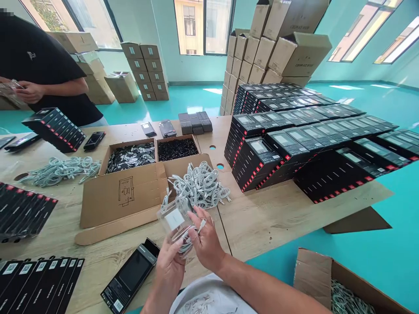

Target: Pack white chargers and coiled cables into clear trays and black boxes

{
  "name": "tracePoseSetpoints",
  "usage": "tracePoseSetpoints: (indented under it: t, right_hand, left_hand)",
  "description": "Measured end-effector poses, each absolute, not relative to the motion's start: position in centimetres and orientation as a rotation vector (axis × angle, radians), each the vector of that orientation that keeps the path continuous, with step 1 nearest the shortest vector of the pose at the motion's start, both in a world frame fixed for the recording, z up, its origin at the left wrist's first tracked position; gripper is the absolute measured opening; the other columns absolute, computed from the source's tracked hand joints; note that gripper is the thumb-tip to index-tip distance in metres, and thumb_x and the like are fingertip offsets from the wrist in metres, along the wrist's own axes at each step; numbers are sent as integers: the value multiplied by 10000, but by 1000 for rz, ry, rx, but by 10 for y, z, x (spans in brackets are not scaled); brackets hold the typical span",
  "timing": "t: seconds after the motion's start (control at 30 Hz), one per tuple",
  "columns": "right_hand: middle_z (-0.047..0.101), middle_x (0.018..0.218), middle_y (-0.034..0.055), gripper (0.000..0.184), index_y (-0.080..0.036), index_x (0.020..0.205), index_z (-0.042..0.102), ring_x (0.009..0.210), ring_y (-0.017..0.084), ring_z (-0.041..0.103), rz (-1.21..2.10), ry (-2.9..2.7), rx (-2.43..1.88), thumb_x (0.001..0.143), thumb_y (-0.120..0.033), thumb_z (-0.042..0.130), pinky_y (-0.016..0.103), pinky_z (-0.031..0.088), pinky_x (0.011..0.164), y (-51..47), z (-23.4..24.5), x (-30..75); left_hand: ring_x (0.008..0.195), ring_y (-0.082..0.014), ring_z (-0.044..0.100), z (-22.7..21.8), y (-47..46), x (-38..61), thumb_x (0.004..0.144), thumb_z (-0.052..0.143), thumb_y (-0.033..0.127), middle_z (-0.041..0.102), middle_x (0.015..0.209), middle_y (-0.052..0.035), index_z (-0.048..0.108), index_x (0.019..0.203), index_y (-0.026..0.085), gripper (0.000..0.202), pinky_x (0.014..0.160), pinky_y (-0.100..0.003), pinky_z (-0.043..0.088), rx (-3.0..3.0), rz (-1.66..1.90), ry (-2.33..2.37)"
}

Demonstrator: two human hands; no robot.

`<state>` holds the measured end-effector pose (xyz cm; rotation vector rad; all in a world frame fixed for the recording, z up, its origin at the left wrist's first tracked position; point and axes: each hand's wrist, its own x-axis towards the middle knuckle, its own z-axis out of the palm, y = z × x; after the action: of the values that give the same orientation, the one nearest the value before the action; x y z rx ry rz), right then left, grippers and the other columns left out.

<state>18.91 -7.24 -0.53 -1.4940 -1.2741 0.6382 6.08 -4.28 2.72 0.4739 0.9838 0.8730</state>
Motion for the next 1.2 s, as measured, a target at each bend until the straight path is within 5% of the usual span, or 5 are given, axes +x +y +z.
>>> tracePoseSetpoints:
  t: [0.13,0.27,0.4,0.6,1.2]
  right_hand:
    - [364,1649,105,695,-248,1586,360,1489,302,369,1193,-1295,-1156,935,-437,512,513,319,1205,-74,-3,207]
    - [637,1377,134,742,-260,1587,340,1083,252,678,1559,-824,-1035,930,-532,552,401,542,870,-68,4,221]
    - [741,1077,76,774,-229,1480,516,908,204,681,1496,-870,-1092,787,-425,798,344,512,815,-62,3,217]
    - [708,886,9,604,-257,1402,611,795,169,635,1220,-937,-1328,817,-339,737,321,514,770,-55,-11,201]
    - [679,837,5,625,-177,1358,651,570,114,553,1529,-830,-1265,777,-396,721,240,513,498,-51,-16,201]
  left_hand:
    - [1004,-255,738,27,-40,44,601,934,308,802,1076,-100,676,1116,211,584,822,-310,579,551,877,1031]
    - [1032,-305,739,29,-39,41,593,936,339,803,1092,-135,701,1105,199,581,841,-347,577,583,863,964]
    - [1009,-302,739,35,-36,48,576,938,341,806,1088,-130,723,1058,199,547,830,-349,569,615,861,961]
    - [935,-262,732,24,-30,56,490,957,338,816,965,-83,706,938,190,534,793,-333,555,615,948,1154]
    - [1077,-398,721,32,-16,42,566,846,311,813,1050,-127,734,1142,172,603,883,-458,578,527,685,1039]
